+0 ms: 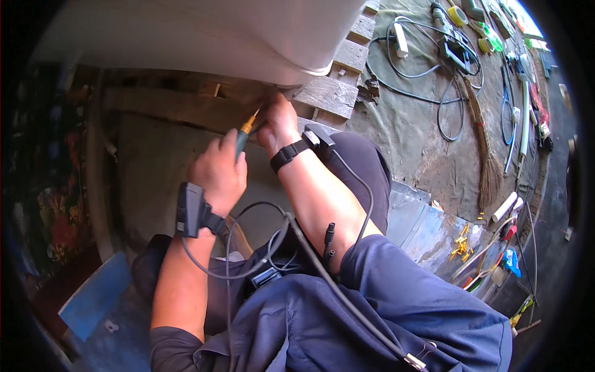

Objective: The recorder uses a screwdriver to remove screws from the base of a washing machine.

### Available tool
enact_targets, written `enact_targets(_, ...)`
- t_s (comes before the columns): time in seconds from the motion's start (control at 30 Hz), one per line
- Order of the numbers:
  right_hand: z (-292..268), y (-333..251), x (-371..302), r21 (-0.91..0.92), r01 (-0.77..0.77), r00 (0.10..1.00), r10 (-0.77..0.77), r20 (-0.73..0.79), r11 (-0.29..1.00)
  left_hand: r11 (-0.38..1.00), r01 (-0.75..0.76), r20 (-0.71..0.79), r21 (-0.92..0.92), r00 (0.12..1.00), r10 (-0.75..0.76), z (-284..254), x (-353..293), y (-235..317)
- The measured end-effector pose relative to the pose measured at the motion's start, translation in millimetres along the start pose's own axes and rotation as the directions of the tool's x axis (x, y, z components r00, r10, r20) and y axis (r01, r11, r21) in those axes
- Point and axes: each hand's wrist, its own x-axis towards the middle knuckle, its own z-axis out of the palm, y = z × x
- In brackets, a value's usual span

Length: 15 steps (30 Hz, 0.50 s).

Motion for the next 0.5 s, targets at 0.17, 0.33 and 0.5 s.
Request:
enact_targets(0.17, 1, -6, 4, 0.057, 0.008, 1.000, -0.007, -0.027, 0.998, -0.011, 0.675, 0.627, -0.737, 0.679, -0.382, -8, -5, 10)
enact_targets(0.33, 14, -5, -5, 0.045, 0.008, 1.000, -0.008, 0.012, 0.999, 0.555, 0.509, 0.364, -0.658, 0.860, -0.357, 4, -3, -12)
enact_targets(0.5, 2, -8, -1, 0.048, -0.030, 0.999, 0.031, -0.017, 0.998, 0.119, 0.636, 0.546, -0.763, 0.732, -0.408, -10, -3, 3)
